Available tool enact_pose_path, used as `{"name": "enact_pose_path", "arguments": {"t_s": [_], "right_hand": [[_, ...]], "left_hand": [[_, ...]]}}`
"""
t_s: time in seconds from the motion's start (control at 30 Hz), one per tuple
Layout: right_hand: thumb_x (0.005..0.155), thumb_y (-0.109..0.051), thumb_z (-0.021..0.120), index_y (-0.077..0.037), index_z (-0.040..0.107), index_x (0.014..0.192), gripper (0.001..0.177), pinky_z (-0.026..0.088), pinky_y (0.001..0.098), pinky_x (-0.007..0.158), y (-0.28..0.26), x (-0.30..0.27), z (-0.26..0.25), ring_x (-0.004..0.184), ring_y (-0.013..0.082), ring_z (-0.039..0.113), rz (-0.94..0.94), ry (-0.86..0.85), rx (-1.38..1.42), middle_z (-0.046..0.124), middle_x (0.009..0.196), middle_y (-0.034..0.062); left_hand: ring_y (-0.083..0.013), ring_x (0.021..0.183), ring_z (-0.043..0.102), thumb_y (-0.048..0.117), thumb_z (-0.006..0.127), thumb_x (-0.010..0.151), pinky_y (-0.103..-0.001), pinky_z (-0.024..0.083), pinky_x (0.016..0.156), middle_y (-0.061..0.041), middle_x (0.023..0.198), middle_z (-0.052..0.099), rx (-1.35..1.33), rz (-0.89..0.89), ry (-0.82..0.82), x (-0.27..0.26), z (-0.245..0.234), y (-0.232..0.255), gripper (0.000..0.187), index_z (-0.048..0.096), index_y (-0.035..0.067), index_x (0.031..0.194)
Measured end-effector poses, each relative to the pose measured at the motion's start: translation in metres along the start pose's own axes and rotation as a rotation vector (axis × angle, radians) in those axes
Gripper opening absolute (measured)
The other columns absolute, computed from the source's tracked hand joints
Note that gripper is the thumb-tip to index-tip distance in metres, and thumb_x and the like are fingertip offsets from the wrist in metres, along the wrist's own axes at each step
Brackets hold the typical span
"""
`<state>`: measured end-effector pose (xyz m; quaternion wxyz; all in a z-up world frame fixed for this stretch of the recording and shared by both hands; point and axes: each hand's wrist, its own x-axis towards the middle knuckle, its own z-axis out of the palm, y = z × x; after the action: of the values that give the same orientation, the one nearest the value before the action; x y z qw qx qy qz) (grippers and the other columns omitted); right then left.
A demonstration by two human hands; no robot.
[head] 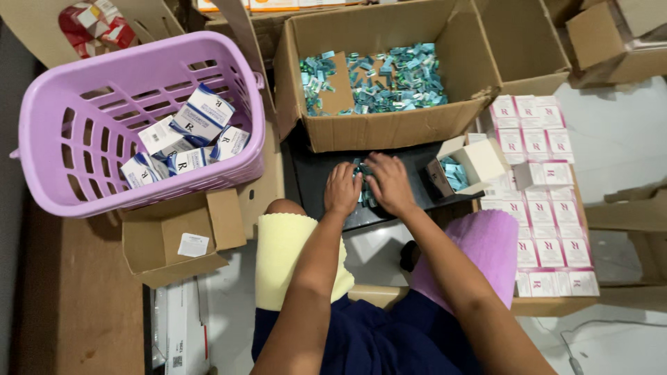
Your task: The person sits on the floor and repeatedly picks small blue-wrapped items from a large cardboard box, placing them into a small white box. The person closes the small box and sets it aside, then repeats the process with another small box.
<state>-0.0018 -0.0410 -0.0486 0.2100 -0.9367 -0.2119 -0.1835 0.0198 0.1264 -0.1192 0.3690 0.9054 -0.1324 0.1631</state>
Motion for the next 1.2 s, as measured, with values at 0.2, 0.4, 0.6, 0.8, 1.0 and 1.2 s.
{"name": "enact_pose_path", "arguments": {"t_s": [0.2,0.4,0.6,0.8,1.0,1.2], "right_hand": [[0.077,-0.022,0.078,-0.004,0.059,0.127,0.056,0.044,0.0540,0.089,0.012,-0.010,-0.071,0.108,0.0403,0.059,0.407,0.222,-0.347,0.065,0.115,0.0193],[0.088,-0.003,0.064,-0.010,0.060,0.128,0.040,0.047,0.0546,0.083,0.024,-0.021,-0.071,0.097,0.0393,0.066,0.563,0.002,-0.331,0.070,0.100,0.0167],[0.085,-0.006,0.064,-0.008,0.064,0.115,0.030,0.052,0.0491,0.082,0.006,-0.014,-0.052,0.094,0.0387,0.064,0.208,0.202,-0.282,0.068,0.101,0.0201],[0.082,-0.003,0.066,-0.003,0.070,0.110,0.029,0.052,0.0432,0.086,-0.014,-0.029,-0.015,0.097,0.0353,0.064,0.167,-0.013,-0.054,0.069,0.105,0.0154],[0.084,-0.004,0.070,-0.003,0.074,0.100,0.017,0.053,0.0436,0.085,0.002,-0.044,0.017,0.095,0.0352,0.065,0.202,0.061,0.047,0.070,0.102,0.0134],[0.086,-0.005,0.071,-0.003,0.073,0.093,0.008,0.053,0.0437,0.085,-0.003,-0.045,0.016,0.095,0.0349,0.065,0.235,0.134,0.079,0.068,0.097,0.0130]], "left_hand": [[-0.0350,0.126,0.056,0.028,0.058,0.101,-0.048,0.041,0.112,-0.015,0.129,0.063,-0.041,0.023,0.019,0.000,0.001,-0.005,0.034,0.064,0.004,0.125],[-0.0322,0.131,0.056,0.026,0.058,0.101,-0.052,0.033,0.119,-0.012,0.132,0.064,-0.036,0.004,0.093,0.005,-0.004,0.000,0.032,0.065,0.006,0.125],[-0.0314,0.120,0.057,0.021,0.074,0.087,-0.048,0.043,0.107,-0.009,0.124,0.063,0.034,-0.094,-0.022,0.003,-0.037,0.010,0.033,0.069,0.009,0.118],[-0.0293,0.116,0.057,0.019,0.084,0.076,-0.045,0.050,0.092,-0.007,0.117,0.059,0.093,-0.070,-0.259,-0.004,-0.061,0.031,0.039,0.071,0.015,0.113],[-0.0279,0.114,0.056,0.022,0.085,0.073,-0.044,0.049,0.092,-0.007,0.115,0.058,0.202,0.061,-0.327,-0.011,-0.055,0.042,0.035,0.073,0.013,0.105],[-0.0259,0.111,0.058,0.017,0.079,0.077,-0.043,0.049,0.088,-0.006,0.108,0.060,0.241,0.145,-0.285,-0.015,-0.044,0.028,0.017,0.077,0.013,0.093]]}}
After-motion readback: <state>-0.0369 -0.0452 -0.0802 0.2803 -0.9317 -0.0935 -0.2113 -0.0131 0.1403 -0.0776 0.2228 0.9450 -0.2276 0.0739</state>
